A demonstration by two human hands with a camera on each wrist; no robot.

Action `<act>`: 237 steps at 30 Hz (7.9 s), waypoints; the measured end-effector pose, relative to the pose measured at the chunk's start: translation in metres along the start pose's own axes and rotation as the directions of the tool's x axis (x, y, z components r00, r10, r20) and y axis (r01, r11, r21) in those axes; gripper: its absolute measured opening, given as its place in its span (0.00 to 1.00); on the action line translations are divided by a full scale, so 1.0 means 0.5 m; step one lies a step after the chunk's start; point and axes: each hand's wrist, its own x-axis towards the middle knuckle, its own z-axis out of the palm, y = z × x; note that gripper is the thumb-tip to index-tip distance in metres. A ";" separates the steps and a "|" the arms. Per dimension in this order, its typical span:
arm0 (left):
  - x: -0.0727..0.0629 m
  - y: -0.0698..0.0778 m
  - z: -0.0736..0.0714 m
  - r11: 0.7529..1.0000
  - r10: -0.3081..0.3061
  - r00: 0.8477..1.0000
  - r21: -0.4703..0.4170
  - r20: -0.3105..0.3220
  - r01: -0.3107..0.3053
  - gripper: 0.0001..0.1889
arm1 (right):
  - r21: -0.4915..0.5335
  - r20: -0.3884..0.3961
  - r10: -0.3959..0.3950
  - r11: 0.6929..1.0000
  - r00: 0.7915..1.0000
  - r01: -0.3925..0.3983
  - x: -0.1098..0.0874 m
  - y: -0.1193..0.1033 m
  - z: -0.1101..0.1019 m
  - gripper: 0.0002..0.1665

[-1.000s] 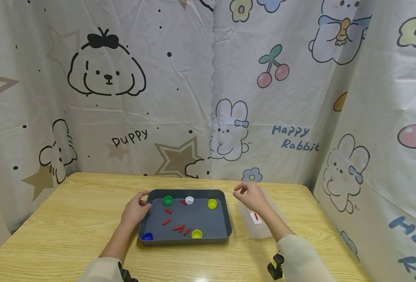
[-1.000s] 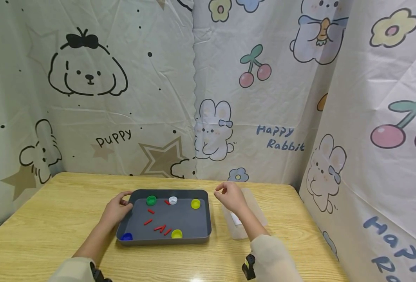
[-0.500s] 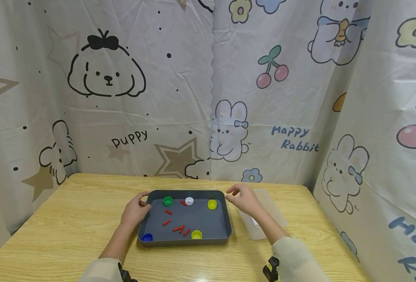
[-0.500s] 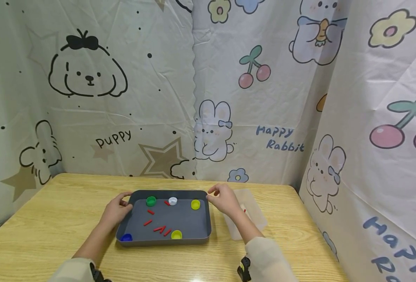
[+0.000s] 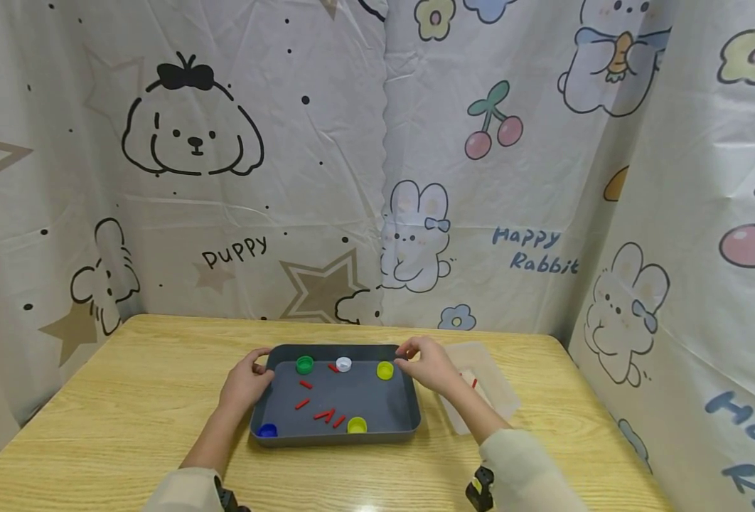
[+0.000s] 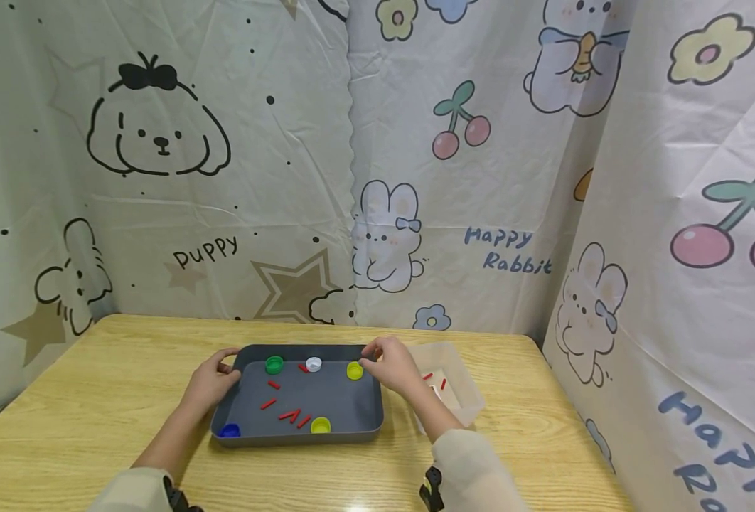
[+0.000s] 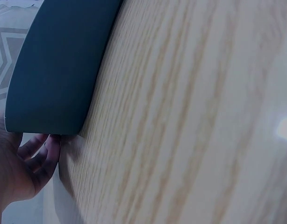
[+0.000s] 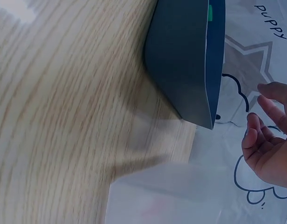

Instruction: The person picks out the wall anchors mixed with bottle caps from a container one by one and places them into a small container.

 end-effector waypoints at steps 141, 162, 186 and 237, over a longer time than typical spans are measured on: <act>-0.010 0.012 -0.003 1.000 0.009 1.000 0.002 -0.005 -0.009 0.26 | 0.184 0.302 -0.144 0.979 0.942 0.091 -0.022 -0.033 0.156 0.03; -0.011 0.010 -0.007 1.000 0.010 1.000 -0.016 -0.001 -0.010 0.26 | 0.153 0.177 -0.144 0.981 0.974 0.117 -0.015 -0.019 0.079 0.04; -0.011 0.006 -0.001 1.000 0.012 1.000 -0.013 -0.010 -0.012 0.26 | 0.120 0.090 -0.039 0.992 0.995 0.028 -0.014 0.015 -0.015 0.06; -0.007 0.005 -0.003 0.999 0.014 1.000 -0.037 -0.015 -0.014 0.26 | 0.108 -0.063 0.147 0.984 0.987 -0.139 -0.061 0.163 -0.114 0.09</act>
